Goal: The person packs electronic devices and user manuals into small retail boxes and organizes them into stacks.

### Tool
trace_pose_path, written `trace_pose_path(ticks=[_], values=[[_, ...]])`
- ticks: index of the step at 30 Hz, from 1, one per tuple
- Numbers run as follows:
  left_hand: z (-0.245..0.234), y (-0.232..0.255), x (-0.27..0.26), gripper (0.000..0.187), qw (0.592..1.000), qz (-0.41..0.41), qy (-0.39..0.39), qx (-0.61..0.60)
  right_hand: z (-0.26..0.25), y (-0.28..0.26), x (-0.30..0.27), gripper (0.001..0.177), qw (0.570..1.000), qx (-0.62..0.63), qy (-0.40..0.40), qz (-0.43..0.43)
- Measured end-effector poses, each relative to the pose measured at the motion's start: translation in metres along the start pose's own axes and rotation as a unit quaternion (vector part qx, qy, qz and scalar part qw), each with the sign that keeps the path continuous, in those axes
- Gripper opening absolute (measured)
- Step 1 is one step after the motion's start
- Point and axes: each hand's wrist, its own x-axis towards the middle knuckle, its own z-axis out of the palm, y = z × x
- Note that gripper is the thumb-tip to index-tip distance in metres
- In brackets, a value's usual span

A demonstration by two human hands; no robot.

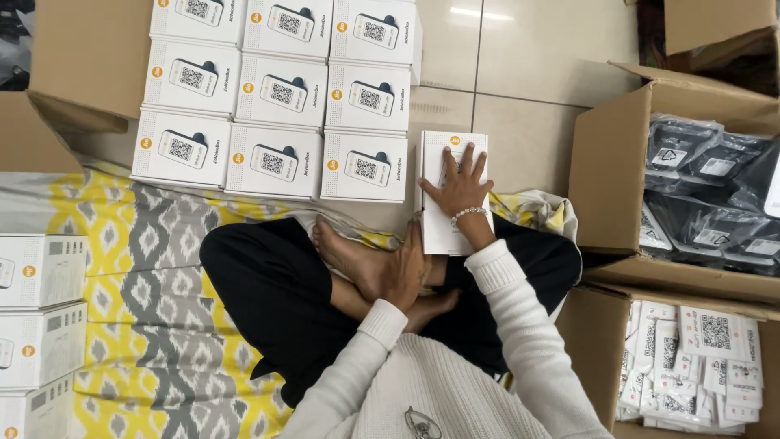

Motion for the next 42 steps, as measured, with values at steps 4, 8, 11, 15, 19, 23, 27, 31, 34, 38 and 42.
trace_pose_path(ticks=[4, 8, 11, 15, 19, 23, 27, 31, 34, 38, 42], values=[[-0.011, 0.001, -0.005, 0.068, 1.000, -0.014, -0.020, -0.008, 0.035, 0.002, -0.011, 0.099, 0.998, 0.005, 0.063, -0.018], [-0.019, -0.006, 0.004, 0.089, 0.995, 0.066, -0.072, 0.020, 0.046, 0.009, -0.006, 0.085, 0.984, 0.030, 0.166, -0.048], [-0.017, -0.022, 0.009, 0.083, 0.993, 0.089, -0.077, -0.001, 0.043, 0.020, -0.011, 0.076, 0.985, 0.094, 0.132, -0.057], [0.005, -0.027, 0.035, 0.058, 0.994, 0.044, 0.001, -0.099, 0.055, 0.061, -0.009, 0.068, 0.962, 0.205, 0.142, -0.111], [0.021, -0.032, 0.054, 0.057, 0.990, -0.002, -0.047, -0.136, 0.080, 0.093, -0.010, 0.068, 0.921, 0.330, 0.178, -0.103], [0.036, -0.045, 0.065, 0.060, 0.978, 0.006, -0.025, -0.207, 0.077, 0.101, -0.012, 0.068, 0.867, 0.494, 0.060, 0.001], [0.012, -0.033, 0.059, 0.068, 0.943, -0.064, -0.094, -0.312, 0.044, 0.104, -0.044, 0.080, 0.848, 0.528, -0.040, 0.017], [-0.010, -0.024, 0.054, 0.071, 0.910, -0.064, -0.116, -0.392, -0.031, 0.113, -0.077, 0.093, 0.805, 0.592, -0.023, -0.015], [-0.035, 0.000, 0.068, 0.075, 0.902, 0.002, -0.122, -0.415, -0.060, 0.112, -0.074, 0.101, 0.761, 0.648, -0.033, -0.012], [-0.067, 0.059, 0.105, 0.075, 0.968, -0.036, -0.115, -0.220, -0.086, 0.103, -0.044, 0.083, 0.817, 0.576, -0.013, 0.003], [-0.057, 0.053, 0.114, 0.061, 0.996, -0.051, -0.057, -0.034, -0.097, 0.093, -0.044, 0.057, 0.938, 0.344, 0.054, 0.009]])
